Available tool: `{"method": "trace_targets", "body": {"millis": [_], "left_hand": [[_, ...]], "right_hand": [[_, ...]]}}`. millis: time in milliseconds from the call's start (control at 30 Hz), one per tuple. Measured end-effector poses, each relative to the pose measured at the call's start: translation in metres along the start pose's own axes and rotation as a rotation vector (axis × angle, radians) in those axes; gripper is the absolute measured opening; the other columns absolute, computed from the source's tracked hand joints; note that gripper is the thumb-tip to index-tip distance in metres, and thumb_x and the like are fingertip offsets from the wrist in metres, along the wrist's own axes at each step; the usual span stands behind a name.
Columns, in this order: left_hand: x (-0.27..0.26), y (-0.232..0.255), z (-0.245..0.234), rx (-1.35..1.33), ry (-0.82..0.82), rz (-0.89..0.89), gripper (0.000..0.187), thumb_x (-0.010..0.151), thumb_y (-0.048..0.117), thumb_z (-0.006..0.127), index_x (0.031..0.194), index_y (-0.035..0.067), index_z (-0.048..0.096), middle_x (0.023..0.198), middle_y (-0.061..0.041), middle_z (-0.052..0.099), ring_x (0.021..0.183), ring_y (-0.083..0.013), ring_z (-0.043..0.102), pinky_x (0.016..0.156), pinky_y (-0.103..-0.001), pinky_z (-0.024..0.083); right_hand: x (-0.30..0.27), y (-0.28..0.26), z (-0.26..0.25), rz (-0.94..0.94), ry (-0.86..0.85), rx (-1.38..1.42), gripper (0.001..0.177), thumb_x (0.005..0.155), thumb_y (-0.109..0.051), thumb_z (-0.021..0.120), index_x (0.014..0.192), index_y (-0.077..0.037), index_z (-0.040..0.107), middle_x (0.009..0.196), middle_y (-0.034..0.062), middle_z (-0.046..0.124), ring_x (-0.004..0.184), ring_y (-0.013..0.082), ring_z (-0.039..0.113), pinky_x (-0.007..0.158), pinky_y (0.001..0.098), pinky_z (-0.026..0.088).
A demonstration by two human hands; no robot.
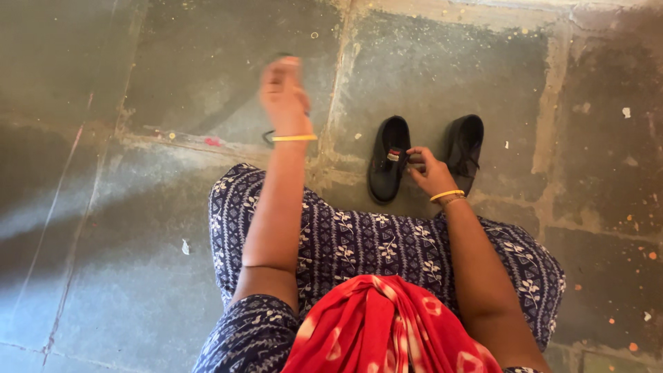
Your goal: The person sits on the floor and laces a pair of black shoes by threading the laces through the eyelets and tying them. The person handles both shoes sequentially, adjusting and tightening the laces.
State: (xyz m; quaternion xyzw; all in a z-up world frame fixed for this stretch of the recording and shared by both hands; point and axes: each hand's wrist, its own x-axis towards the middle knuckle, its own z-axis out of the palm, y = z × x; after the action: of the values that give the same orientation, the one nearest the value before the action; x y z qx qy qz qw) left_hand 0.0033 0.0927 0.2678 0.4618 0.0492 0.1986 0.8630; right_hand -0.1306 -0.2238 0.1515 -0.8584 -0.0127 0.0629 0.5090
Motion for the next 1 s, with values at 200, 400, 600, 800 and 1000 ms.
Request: {"method": "trace_targets", "body": {"millis": [200,400,600,800,1000], "left_hand": [[-0.086,-0.113,0.021,0.552,-0.899,-0.390,0.022,0.093,0.023,0.072,0.107,0.007,0.077,0.095,-0.005,0.080,0.084,-0.0080,0.072,0.080,-0.030,0.060],[-0.127,-0.146,0.012,0.631,-1.662,-0.319,0.026,0.090,0.027,0.075,0.106,0.007,0.080,0.100,-0.007,0.082,0.091,-0.0140,0.075,0.085,-0.030,0.057],[-0.071,-0.142,-0.003,0.786,-1.252,-0.354,0.026,0.088,0.025,0.076,0.104,0.006,0.080,0.099,-0.009,0.081,0.093,-0.0154,0.075,0.086,-0.030,0.057],[-0.035,-0.139,-0.025,0.885,-0.918,-0.299,0.026,0.086,0.028,0.078,0.098,0.005,0.080,0.093,-0.011,0.080,0.087,-0.0195,0.074,0.081,-0.033,0.057],[-0.008,-0.127,-0.041,1.143,-0.413,-0.019,0.028,0.087,0.031,0.080,0.092,0.004,0.078,0.086,-0.015,0.076,0.077,-0.0256,0.072,0.072,-0.037,0.055]], "right_hand": [[0.008,0.000,0.001,0.232,0.167,0.213,0.046,0.108,-0.039,0.060,0.137,-0.004,0.053,0.098,0.0142,0.072,0.079,0.0144,0.067,0.073,0.0301,0.056],[0.014,0.012,-0.029,0.265,0.213,1.168,0.034,0.104,-0.017,0.061,0.136,-0.007,0.055,0.093,0.0078,0.065,0.075,0.0148,0.066,0.073,0.0330,0.059],[-0.002,0.055,-0.124,0.071,0.568,1.253,0.022,0.101,-0.002,0.061,0.122,-0.006,0.069,0.097,0.0030,0.070,0.076,0.0171,0.065,0.072,0.0305,0.054],[-0.050,0.109,-0.215,-0.204,0.981,1.231,0.017,0.099,0.010,0.056,0.105,0.001,0.069,0.088,0.0067,0.063,0.073,0.0160,0.058,0.068,0.0288,0.051],[-0.111,0.144,-0.275,-0.299,1.405,1.392,0.009,0.103,-0.007,0.064,0.096,-0.002,0.064,0.083,0.0064,0.061,0.070,0.0158,0.057,0.060,0.0308,0.043]]}}
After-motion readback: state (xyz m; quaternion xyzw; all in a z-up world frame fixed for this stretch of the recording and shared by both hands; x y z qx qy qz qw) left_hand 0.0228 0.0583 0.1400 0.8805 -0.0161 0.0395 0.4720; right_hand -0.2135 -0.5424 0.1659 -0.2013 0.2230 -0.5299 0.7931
